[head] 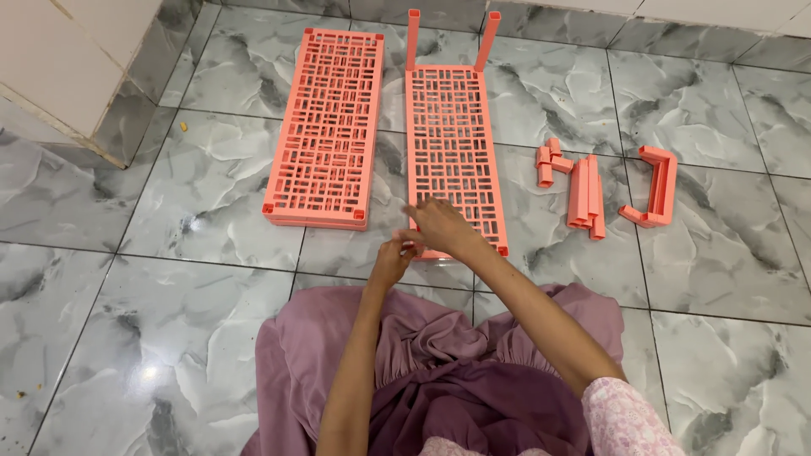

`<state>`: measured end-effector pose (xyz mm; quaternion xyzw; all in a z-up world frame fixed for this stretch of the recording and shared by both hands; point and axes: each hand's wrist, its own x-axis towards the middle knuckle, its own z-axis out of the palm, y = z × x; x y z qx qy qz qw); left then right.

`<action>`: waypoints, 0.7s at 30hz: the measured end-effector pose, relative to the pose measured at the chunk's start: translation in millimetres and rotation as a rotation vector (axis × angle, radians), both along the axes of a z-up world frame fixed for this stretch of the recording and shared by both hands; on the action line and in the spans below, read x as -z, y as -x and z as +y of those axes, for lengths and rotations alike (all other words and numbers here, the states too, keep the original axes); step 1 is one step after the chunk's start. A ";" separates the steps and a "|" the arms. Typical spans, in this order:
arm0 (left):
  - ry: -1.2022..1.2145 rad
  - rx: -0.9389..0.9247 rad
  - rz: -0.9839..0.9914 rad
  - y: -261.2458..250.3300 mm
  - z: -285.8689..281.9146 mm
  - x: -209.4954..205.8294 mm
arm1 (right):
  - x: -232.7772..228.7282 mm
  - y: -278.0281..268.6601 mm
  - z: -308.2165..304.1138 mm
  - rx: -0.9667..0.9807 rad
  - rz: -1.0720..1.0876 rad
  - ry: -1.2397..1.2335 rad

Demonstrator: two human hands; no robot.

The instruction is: The person assembles a two-tier pink plastic storage rack by inserting legs into the bottom shelf, stacking the top shelf, and securing the structure with corner connectors. The person works on a tiled floor and completes the assembly by the end of the clip.

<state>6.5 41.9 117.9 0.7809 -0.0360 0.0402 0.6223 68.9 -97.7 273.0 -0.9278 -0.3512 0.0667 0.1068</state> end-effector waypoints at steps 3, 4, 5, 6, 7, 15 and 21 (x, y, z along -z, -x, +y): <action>0.008 0.019 -0.030 -7.9 0.8 3.7 | -17.4 -12.1 13.7 0.016 -0.215 -0.300; -0.006 0.019 -0.048 -10.7 0.3 5.0 | -17.9 -14.8 18.0 0.052 -0.247 -0.354; 0.000 0.026 -0.030 -10.8 0.9 6.9 | -14.3 -14.3 23.2 0.088 -0.226 -0.363; 0.007 0.033 -0.012 -10.2 1.1 8.7 | -8.8 -13.7 27.6 0.124 -0.205 -0.371; 0.012 0.042 0.006 -10.2 2.4 9.8 | -2.6 -13.5 30.2 0.161 -0.184 -0.379; -0.055 0.043 -0.023 -3.7 7.1 2.5 | 20.1 -16.5 40.3 0.221 -0.043 -0.219; -0.125 0.026 0.051 -4.5 5.4 2.1 | 24.7 -13.5 44.3 0.234 -0.119 -0.169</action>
